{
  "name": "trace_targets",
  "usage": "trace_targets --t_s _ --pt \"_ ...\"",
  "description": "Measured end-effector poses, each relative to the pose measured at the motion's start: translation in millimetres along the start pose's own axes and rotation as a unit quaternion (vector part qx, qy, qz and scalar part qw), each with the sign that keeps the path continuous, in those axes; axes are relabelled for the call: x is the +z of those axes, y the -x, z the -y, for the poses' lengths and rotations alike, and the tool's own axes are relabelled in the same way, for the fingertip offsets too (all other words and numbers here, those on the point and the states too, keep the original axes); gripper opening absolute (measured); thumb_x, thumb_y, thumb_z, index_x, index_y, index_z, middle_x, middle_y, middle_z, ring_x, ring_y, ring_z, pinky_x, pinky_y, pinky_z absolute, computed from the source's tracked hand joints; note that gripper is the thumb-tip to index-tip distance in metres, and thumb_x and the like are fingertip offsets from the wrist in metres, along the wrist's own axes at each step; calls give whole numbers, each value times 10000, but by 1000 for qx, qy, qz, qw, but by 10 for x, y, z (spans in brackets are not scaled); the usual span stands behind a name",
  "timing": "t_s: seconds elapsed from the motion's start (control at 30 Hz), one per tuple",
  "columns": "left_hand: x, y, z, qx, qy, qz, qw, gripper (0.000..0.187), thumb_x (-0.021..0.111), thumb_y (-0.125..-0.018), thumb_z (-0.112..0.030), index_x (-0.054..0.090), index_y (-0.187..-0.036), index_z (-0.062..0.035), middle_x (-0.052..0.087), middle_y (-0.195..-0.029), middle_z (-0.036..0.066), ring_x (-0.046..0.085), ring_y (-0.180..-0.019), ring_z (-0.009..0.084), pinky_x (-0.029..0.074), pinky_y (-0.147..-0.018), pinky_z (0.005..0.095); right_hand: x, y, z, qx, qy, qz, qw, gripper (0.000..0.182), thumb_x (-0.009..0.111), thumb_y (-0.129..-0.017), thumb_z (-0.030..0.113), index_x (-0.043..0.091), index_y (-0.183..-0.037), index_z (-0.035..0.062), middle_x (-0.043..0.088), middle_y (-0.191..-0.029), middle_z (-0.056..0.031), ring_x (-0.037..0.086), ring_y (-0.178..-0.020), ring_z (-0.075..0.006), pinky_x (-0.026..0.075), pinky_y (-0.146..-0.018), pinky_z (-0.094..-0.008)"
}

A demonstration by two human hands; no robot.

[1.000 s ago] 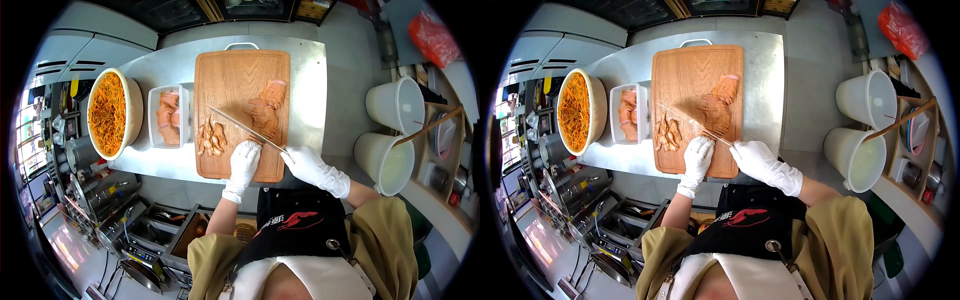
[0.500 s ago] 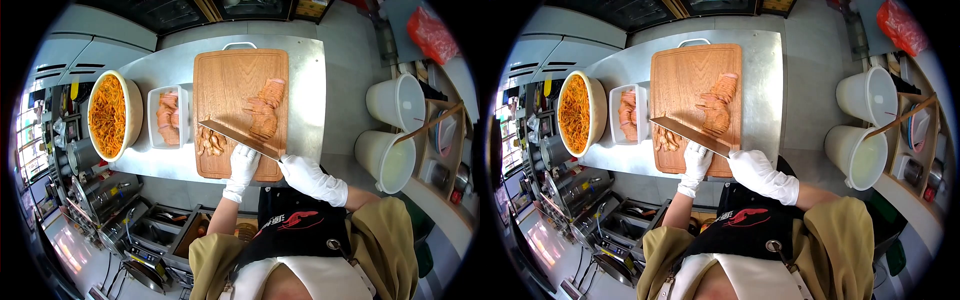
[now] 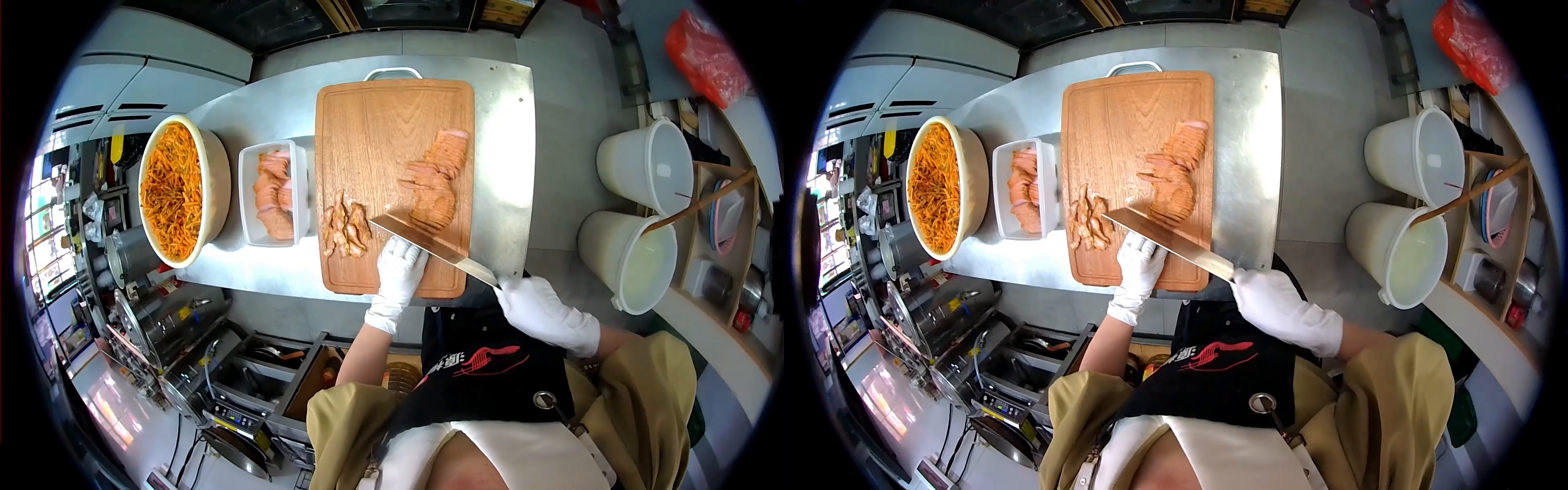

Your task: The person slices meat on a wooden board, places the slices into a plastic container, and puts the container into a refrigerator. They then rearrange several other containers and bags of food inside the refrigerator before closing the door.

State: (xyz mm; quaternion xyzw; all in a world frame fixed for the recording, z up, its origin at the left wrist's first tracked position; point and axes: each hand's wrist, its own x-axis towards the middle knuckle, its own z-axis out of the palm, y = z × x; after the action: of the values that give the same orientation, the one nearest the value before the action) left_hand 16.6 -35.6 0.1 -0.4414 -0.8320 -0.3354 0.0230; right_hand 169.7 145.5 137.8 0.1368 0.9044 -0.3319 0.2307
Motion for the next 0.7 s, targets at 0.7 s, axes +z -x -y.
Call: trace_targets --t_s 0.7 --pt "-117 49 -35 21 12 -17 1000 253 702 -679 31 647 -909 -60 620 -920 89 592 -880 298 496 -779 393 106 -602 100 -40 -58 -84 994 275 500 -908 233 592 -784 6 598 -616 -191 606 -591 -380 488 -571 -458"
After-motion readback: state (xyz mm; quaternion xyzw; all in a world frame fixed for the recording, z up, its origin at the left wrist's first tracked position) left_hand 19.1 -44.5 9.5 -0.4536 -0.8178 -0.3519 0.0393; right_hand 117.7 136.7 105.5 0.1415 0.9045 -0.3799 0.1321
